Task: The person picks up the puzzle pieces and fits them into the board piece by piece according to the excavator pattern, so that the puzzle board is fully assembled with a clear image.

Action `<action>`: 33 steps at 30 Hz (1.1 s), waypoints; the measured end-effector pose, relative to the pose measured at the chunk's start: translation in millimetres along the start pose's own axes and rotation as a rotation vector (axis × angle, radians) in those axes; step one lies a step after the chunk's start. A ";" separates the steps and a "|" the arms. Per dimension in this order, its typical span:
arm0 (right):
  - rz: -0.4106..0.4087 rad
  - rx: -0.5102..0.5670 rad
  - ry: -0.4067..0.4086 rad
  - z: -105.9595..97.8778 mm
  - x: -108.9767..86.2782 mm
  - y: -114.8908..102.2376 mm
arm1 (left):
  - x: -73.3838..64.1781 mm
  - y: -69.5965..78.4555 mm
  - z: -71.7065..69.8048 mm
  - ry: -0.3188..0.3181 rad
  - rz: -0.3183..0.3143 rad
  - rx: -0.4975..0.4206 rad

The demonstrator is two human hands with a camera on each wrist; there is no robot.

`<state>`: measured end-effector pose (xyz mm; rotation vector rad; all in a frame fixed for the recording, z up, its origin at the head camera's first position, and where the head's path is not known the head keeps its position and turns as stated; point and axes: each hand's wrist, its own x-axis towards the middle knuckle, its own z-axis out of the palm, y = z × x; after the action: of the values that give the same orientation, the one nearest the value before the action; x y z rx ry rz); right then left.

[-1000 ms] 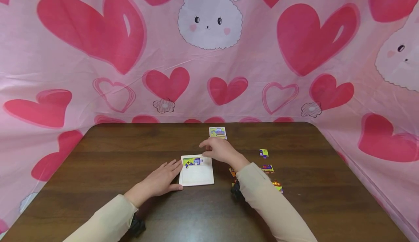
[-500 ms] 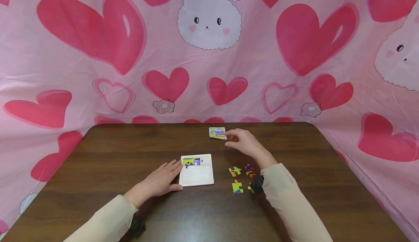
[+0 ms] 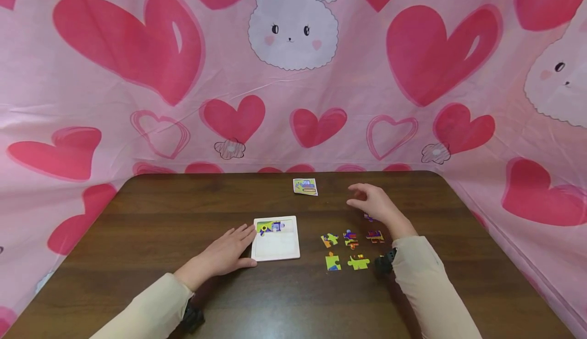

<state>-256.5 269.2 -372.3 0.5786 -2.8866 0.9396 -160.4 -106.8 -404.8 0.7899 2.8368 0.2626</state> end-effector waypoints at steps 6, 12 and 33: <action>0.064 -0.003 -0.011 -2.9 -7.4 27.1 | 0.6 -0.9 1.4 0.002 0.000 0.004; 0.069 -0.020 -0.054 -1.1 -13.8 45.1 | 1.6 -0.9 2.0 -0.002 -0.003 0.004; 0.157 -0.062 -0.192 -2.5 -20.6 57.5 | 1.4 -1.9 3.8 0.014 0.016 0.000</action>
<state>-258.6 320.4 -405.6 0.4667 -3.1598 0.8518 -161.6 -107.2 -409.1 0.8143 2.8444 0.2706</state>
